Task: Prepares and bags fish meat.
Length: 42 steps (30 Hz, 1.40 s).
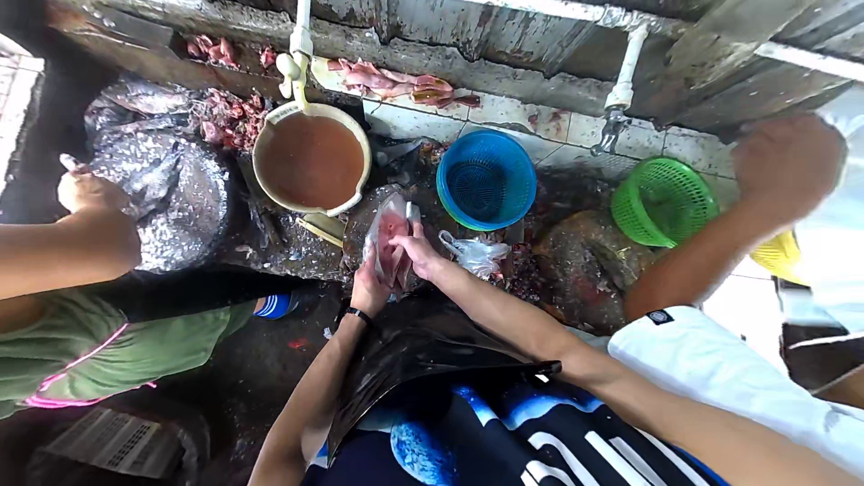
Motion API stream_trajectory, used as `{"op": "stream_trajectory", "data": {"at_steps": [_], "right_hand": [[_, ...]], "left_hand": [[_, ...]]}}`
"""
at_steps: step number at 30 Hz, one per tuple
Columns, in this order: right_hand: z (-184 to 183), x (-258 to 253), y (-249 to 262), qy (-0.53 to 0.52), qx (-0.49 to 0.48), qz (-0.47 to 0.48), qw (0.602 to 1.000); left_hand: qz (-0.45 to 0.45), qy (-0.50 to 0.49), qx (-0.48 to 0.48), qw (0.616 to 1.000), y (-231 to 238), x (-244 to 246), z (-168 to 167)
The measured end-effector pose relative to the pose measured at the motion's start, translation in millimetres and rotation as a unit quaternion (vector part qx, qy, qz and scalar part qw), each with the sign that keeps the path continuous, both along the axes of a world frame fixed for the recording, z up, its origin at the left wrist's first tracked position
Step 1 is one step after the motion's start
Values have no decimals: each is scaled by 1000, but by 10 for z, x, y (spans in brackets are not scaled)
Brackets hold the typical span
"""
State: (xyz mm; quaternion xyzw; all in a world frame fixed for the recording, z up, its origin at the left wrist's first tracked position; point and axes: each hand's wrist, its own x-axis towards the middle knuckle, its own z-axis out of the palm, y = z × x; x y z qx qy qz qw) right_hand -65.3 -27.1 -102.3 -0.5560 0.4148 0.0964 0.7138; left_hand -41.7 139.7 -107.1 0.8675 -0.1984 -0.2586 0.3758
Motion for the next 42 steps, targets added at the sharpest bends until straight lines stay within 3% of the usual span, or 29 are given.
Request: {"op": "stream_trajectory", "data": {"at_steps": [4, 6, 9, 13, 15, 19, 20, 22, 24, 26, 28, 31, 36, 38, 40, 42], "right_hand": [[-61, -75, 16, 3, -65, 106, 992], [-21, -94, -5, 34, -146, 184, 971], [162, -136, -46, 93, -327, 310, 888], [68, -96, -164, -8, -539, 265, 800], [-67, 132, -245, -73, -568, 273, 773], [-183, 541, -309, -36, -555, 388, 735], [-163, 598, -318, -22, -549, 384, 742], [-125, 694, -376, -47, -481, 280, 830], [-139, 761, -430, -102, -326, 117, 932], [-152, 785, -469, -172, -163, 3, 971], [-117, 756, -476, -254, -126, -16, 959], [11, 617, -434, -354, -148, 20, 923], [-11, 505, -495, -223, -181, 56, 956], [259, 461, -516, -323, -105, 75, 938], [438, 300, -581, -388, -19, 152, 909], [404, 73, -637, -315, -33, 241, 917]], "left_hand": [[38, 106, 59, 992, 126, 42, -115], [47, 121, 61, 990, 176, 48, -173], [50, 115, 46, 991, 226, 10, -238], [77, 79, 17, 994, 309, -12, -340], [88, 42, 10, 995, 335, 5, -405], [121, -16, 24, 992, 307, 86, -558], [126, -27, 23, 991, 294, 118, -593], [137, -33, 15, 990, 246, 212, -595], [156, -30, -5, 987, 174, 288, -514], [180, -24, -25, 983, 89, 337, -478], [191, -24, -53, 980, 35, 388, -493], [161, -56, -170, 971, 90, 312, -414], [186, -15, -302, 935, 292, 134, -551], [175, -15, -331, 927, 342, 104, -474], [150, -16, -263, 953, 403, -16, -468], [88, -13, -91, 992, 472, -117, -531]]}}
